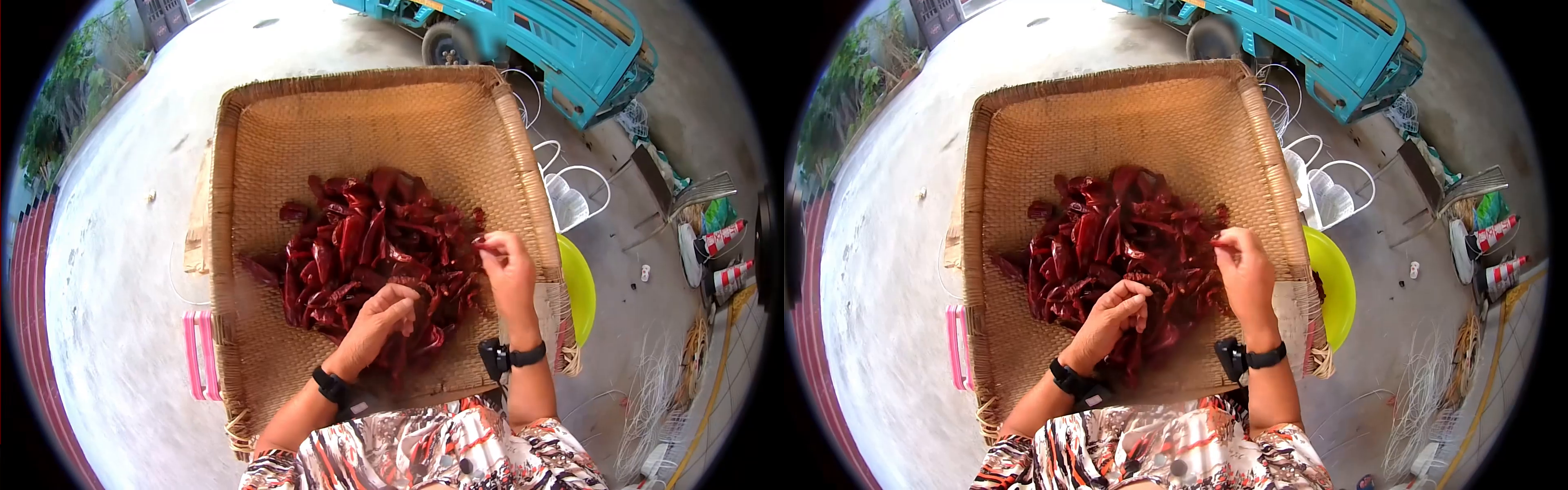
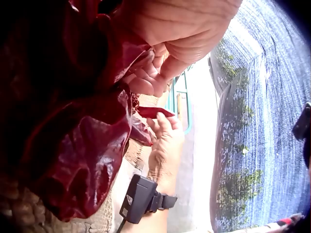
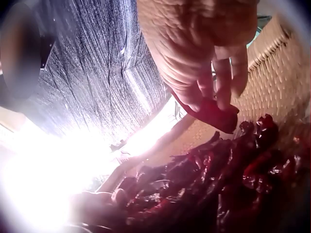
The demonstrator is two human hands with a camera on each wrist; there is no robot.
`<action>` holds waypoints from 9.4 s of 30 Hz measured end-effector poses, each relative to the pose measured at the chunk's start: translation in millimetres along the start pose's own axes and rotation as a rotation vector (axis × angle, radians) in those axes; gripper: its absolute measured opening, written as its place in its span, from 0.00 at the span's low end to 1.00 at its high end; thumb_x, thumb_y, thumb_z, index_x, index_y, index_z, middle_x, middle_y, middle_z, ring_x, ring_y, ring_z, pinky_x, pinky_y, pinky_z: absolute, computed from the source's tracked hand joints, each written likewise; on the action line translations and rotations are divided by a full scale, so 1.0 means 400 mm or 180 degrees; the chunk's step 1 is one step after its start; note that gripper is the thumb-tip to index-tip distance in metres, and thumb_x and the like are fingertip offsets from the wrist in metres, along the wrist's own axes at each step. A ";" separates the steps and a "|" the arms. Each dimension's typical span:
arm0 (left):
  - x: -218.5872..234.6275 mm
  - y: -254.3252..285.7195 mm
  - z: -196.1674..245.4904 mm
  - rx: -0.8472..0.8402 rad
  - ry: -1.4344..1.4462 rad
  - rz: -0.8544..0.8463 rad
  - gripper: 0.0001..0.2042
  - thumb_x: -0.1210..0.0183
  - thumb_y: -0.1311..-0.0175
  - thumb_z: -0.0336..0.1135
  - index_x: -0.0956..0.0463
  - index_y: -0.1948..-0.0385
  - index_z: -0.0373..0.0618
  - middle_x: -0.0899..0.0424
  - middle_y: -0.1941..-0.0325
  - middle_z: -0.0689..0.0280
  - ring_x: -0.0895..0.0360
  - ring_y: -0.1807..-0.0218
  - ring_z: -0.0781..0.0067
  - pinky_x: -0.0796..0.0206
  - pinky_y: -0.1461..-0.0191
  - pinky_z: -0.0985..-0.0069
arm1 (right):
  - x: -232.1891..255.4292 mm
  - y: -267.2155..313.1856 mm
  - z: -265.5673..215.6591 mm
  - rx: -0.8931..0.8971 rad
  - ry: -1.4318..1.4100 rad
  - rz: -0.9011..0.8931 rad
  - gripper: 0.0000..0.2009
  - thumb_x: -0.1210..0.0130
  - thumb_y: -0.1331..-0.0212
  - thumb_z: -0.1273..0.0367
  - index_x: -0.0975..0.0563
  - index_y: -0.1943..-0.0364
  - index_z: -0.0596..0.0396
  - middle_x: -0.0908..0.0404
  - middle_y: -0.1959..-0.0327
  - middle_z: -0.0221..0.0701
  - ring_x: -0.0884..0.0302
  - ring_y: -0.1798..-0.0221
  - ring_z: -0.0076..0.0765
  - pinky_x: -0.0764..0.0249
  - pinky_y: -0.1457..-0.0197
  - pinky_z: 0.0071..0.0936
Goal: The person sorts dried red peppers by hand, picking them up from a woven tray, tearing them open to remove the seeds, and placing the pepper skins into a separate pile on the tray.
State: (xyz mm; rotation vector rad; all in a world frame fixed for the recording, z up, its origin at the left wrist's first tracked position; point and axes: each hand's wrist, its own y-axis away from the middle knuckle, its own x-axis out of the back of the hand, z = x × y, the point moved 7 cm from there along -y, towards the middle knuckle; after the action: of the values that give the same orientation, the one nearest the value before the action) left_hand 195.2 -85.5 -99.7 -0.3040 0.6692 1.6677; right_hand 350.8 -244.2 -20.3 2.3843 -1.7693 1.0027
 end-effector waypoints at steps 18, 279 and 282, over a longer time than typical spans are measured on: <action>-0.007 -0.001 0.010 -0.0188 0.0242 0.0190 0.07 0.46 0.28 0.39 0.29 0.57 0.48 0.24 0.70 0.72 0.27 0.69 0.81 0.34 0.62 0.83 | -0.144 0.182 -0.022 -0.1601 -0.2823 -0.0542 0.11 0.43 0.36 0.71 0.31 0.53 0.55 0.20 0.63 0.30 0.19 0.67 0.23 0.21 0.59 0.22; -0.029 -0.003 -0.013 -0.0172 -0.0425 -0.0255 0.10 0.45 0.28 0.40 0.26 0.59 0.43 0.22 0.68 0.73 0.27 0.66 0.85 0.32 0.59 0.84 | -0.141 0.196 -0.041 -0.1389 -0.2198 -0.1487 0.14 0.43 0.36 0.72 0.28 0.48 0.55 0.22 0.60 0.26 0.26 0.62 0.16 0.27 0.60 0.17; -0.035 -0.004 -0.018 -0.0145 -0.0649 -0.0294 0.09 0.45 0.28 0.40 0.25 0.61 0.44 0.22 0.69 0.73 0.27 0.66 0.85 0.32 0.58 0.84 | -0.128 0.192 -0.028 -0.1359 -0.2099 -0.1382 0.11 0.42 0.36 0.71 0.25 0.51 0.56 0.22 0.62 0.25 0.27 0.64 0.16 0.27 0.61 0.16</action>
State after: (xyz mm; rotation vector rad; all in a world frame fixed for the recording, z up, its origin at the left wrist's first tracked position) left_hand 198.6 -100.8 -98.5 -0.1911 0.4590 1.6016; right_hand 271.0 -223.9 -63.8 2.7604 -1.2694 -0.2184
